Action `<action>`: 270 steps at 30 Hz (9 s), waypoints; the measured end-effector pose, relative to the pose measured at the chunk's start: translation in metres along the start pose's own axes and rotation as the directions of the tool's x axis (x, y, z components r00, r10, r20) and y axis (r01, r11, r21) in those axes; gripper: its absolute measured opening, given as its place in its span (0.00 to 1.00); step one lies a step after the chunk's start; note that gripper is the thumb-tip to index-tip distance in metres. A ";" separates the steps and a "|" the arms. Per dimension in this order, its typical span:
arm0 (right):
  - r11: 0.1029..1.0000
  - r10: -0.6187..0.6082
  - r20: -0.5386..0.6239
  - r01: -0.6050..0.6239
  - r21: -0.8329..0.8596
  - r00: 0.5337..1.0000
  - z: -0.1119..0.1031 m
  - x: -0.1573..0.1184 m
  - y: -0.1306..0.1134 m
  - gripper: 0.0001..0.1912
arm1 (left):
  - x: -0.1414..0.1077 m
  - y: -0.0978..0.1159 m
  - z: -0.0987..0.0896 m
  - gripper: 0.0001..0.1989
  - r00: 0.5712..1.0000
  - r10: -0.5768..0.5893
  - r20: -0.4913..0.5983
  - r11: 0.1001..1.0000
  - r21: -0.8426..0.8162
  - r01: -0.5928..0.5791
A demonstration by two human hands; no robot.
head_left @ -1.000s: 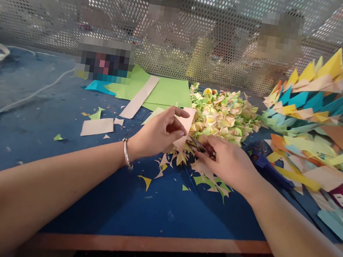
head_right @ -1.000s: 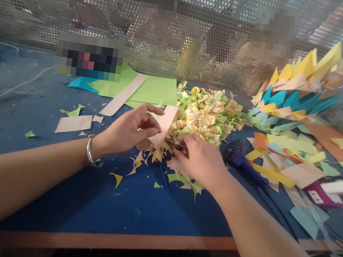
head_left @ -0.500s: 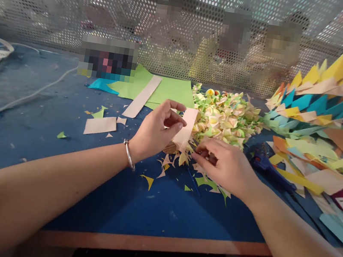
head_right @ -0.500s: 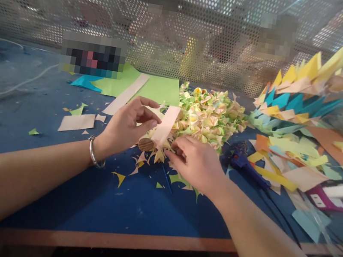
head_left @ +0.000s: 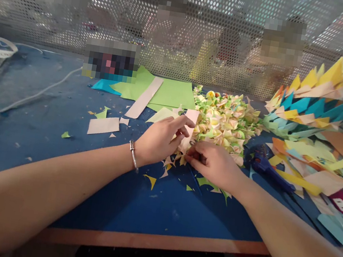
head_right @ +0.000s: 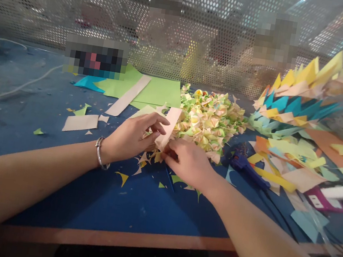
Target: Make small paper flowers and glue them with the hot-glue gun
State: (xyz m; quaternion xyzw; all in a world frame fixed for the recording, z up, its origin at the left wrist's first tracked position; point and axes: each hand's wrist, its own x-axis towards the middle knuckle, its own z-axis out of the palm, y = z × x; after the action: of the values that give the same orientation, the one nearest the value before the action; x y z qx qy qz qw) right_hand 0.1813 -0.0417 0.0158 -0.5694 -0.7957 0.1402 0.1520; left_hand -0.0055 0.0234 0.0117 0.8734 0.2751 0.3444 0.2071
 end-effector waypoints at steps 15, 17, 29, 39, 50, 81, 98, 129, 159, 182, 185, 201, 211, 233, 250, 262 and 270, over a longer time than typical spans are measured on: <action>0.995 0.046 -0.001 -0.046 0.089 0.999 0.004 0.000 0.002 0.04 | 0.006 0.014 -0.015 0.13 0.974 -0.195 -0.112 0.950 -0.270 0.159; 0.996 0.073 0.017 -0.073 0.054 0.997 0.003 0.000 -0.001 0.02 | 0.006 0.018 -0.015 0.13 0.969 -0.229 -0.095 0.925 -0.331 0.186; 0.987 0.048 -0.033 -0.042 0.153 0.998 0.003 -0.002 -0.002 0.08 | -0.018 0.010 -0.010 0.12 0.924 -0.379 -0.046 0.823 -0.474 0.314; 0.880 0.112 -0.100 -0.052 0.472 0.989 -0.004 -0.003 -0.010 0.10 | -0.018 0.019 -0.012 0.13 0.828 -0.507 0.238 0.439 -0.756 0.486; 0.915 0.013 -0.175 0.059 0.398 0.984 -0.009 0.000 -0.011 0.10 | -0.013 0.017 -0.011 0.20 0.780 -0.609 0.144 0.298 -0.870 0.393; 0.913 -0.352 -0.363 0.402 0.071 0.863 0.000 0.002 -0.006 0.05 | -0.008 0.026 -0.001 0.25 0.751 -0.635 0.182 0.315 -0.827 0.466; 0.933 -0.177 -0.369 0.275 0.232 0.913 0.000 0.007 -0.003 0.01 | -0.014 0.018 0.004 0.29 0.888 -0.451 0.089 0.615 -0.690 0.382; 0.733 0.083 -0.238 0.103 0.672 0.968 0.005 0.008 -0.005 0.06 | -0.018 0.016 0.005 0.27 0.934 -0.344 0.099 0.768 -0.542 0.341; 0.677 0.103 -0.199 0.078 0.732 0.975 0.005 0.008 -0.002 0.10 | -0.014 0.015 0.007 0.25 0.921 -0.373 0.110 0.709 -0.606 0.360; 0.664 0.093 -0.162 0.060 0.745 0.982 0.000 0.008 -0.004 0.11 | -0.016 0.020 0.001 0.21 0.946 -0.322 0.030 0.803 -0.521 0.289; 0.671 0.089 -0.173 0.070 0.738 0.981 0.001 0.008 -0.004 0.11 | -0.016 0.020 0.001 0.21 0.947 -0.320 0.034 0.810 -0.509 0.292; 0.722 0.097 -0.196 0.067 0.689 0.976 0.000 0.006 -0.001 0.11 | -0.017 0.019 0.000 0.21 0.945 -0.321 0.053 0.826 -0.473 0.307; 0.730 0.081 -0.202 0.080 0.679 0.976 -0.003 0.006 -0.004 0.10 | -0.017 0.017 0.001 0.22 0.945 -0.320 0.069 0.808 -0.502 0.310; 0.734 0.079 -0.207 0.084 0.674 0.975 -0.003 0.006 -0.004 0.10 | -0.016 0.018 0.002 0.19 0.944 -0.328 0.033 0.820 -0.486 0.302; 0.779 0.080 -0.192 0.058 0.624 0.978 -0.004 0.004 -0.001 0.12 | -0.015 0.017 0.001 0.15 0.956 -0.293 0.024 0.857 -0.437 0.273; 0.997 0.074 0.112 -0.073 -0.011 0.991 -0.006 0.001 -0.007 0.04 | -0.017 0.013 0.004 0.17 0.957 -0.276 0.092 0.877 -0.384 0.289; 0.980 0.187 0.124 -0.177 -0.085 0.975 -0.010 -0.004 -0.011 0.04 | -0.015 0.011 0.004 0.13 0.948 -0.271 0.165 0.928 -0.216 0.303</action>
State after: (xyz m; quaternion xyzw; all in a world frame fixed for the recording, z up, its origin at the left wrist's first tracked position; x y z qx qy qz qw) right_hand 0.1769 -0.0486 0.0288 -0.6347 -0.7529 0.1612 0.0648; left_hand -0.0085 0.0049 0.0081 0.8133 0.3423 0.2822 0.3765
